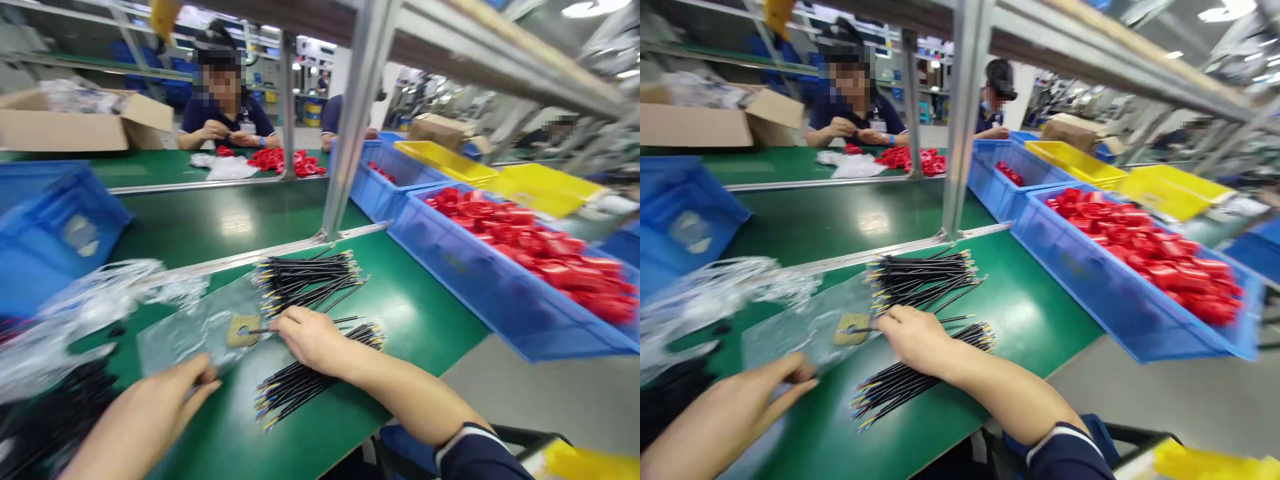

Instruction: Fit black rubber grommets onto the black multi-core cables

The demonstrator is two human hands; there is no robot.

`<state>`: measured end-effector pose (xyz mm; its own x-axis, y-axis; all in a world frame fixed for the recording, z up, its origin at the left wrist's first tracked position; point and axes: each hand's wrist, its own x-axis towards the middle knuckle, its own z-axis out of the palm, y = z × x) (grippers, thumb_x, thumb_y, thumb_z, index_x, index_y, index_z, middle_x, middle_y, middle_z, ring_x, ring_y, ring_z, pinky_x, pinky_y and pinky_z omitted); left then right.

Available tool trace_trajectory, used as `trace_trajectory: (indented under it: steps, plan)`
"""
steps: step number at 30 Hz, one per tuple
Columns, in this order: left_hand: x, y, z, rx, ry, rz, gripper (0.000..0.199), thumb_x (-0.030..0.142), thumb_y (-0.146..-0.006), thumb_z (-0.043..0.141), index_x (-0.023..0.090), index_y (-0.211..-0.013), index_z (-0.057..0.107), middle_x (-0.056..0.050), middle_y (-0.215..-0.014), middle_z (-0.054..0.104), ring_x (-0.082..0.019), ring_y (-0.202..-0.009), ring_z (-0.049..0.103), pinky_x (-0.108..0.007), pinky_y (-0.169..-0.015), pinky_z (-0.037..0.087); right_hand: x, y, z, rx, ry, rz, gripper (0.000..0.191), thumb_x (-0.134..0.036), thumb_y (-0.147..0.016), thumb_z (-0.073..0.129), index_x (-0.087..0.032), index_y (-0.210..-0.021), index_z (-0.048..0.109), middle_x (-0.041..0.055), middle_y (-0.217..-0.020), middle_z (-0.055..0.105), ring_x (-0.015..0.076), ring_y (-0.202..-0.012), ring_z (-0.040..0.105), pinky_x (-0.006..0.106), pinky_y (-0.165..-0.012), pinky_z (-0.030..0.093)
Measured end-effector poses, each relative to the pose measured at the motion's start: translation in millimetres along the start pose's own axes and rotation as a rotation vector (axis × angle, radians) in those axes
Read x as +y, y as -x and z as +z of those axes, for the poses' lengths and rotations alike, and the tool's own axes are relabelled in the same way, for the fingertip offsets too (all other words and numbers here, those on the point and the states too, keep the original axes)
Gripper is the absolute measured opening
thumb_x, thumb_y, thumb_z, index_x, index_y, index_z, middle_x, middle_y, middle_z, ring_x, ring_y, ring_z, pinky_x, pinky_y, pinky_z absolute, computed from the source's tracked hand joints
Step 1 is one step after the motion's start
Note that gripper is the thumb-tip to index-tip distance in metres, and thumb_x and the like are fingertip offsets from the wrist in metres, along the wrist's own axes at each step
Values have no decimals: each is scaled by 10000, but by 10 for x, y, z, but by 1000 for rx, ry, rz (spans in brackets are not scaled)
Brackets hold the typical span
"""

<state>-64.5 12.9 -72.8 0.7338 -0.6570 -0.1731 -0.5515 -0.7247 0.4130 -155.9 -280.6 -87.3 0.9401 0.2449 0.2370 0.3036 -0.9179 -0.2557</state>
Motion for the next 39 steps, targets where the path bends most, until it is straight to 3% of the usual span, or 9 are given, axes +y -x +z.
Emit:
trace_trajectory:
  steps: [2, 4, 9, 14, 17, 26, 31, 34, 39]
  plan:
    - [363, 41, -139, -27, -67, 38, 164, 358, -965, 580, 247, -868, 650, 7, -791, 757, -238, -709, 743, -330, -689, 504, -16, 60, 80, 58, 6, -32, 278, -109, -1013, 509, -222, -1203, 678, 68, -1138, 716, 178, -1012, 672, 281, -855, 568]
    - [505, 35, -240, 11, -77, 4, 66, 298, -962, 685, 234, -962, 669, -5, -850, 774, -217, -764, 750, -297, -708, 501, 2, 92, 143, 137, 3, -80, 325, -74, -1008, 460, -206, -1193, 693, 89, -1133, 723, 194, -1041, 670, 303, -892, 570]
    - [357, 91, -312, 203, 0, -8, 129, 333, -987, 736, 206, -1010, 726, -29, -955, 764, -183, -820, 747, -269, -742, 538, 77, 78, 229, 259, 49, -191, 282, -117, -1033, 487, -202, -1183, 710, 68, -1063, 729, 179, -953, 670, 279, -773, 552]
    - [290, 127, -275, 421, 139, 106, 149, 320, -991, 731, 187, -1045, 769, -31, -966, 751, -142, -754, 713, -264, -740, 582, 12, 122, 221, 237, 177, -224, 240, -124, -1022, 490, -206, -1115, 695, 43, -967, 702, 171, -839, 639, 277, -552, 463]
    - [277, 111, -267, 468, 261, 162, 164, 319, -988, 739, 191, -1080, 785, -36, -1000, 755, -128, -760, 718, -270, -778, 615, -11, 138, 202, 216, 253, -222, 244, -117, -1026, 469, -218, -1085, 683, 36, -944, 686, 162, -803, 628, 278, -479, 410]
    - [313, 56, -255, 463, 772, 71, 228, 264, -887, 788, 165, -1092, 790, -75, -1069, 807, -163, -852, 791, -305, -824, 667, -32, 116, 104, 231, 435, -281, 305, -91, -1054, 410, -156, -1132, 697, 25, -785, 613, 166, -747, 623, 307, -439, 389]
    - [296, -40, -201, 416, 1041, -33, 287, 283, -796, 868, 151, -1033, 774, -55, -943, 804, -153, -836, 770, -290, -813, 643, -82, 87, -41, 418, 309, -296, 244, -133, -1055, 557, -142, -1272, 667, 34, -917, 695, 150, -784, 648, 282, -614, 485]
    - [326, -101, -150, 361, 1276, -47, 328, 265, -754, 912, 135, -1019, 768, -42, -935, 779, -134, -821, 766, -258, -796, 620, -129, 133, -136, 477, 111, -255, 438, -115, -1051, 578, -217, -1477, 586, 35, -1009, 702, 133, -819, 669, 267, -778, 516]
    - [463, -171, -63, 217, 1560, -19, 467, 370, -636, 1013, 125, -941, 758, -27, -839, 756, -138, -764, 759, -256, -741, 606, -206, 230, -221, 556, 104, -219, 712, -100, -1016, 653, -348, -1645, 430, 8, -942, 686, 112, -734, 638, 256, -747, 491]
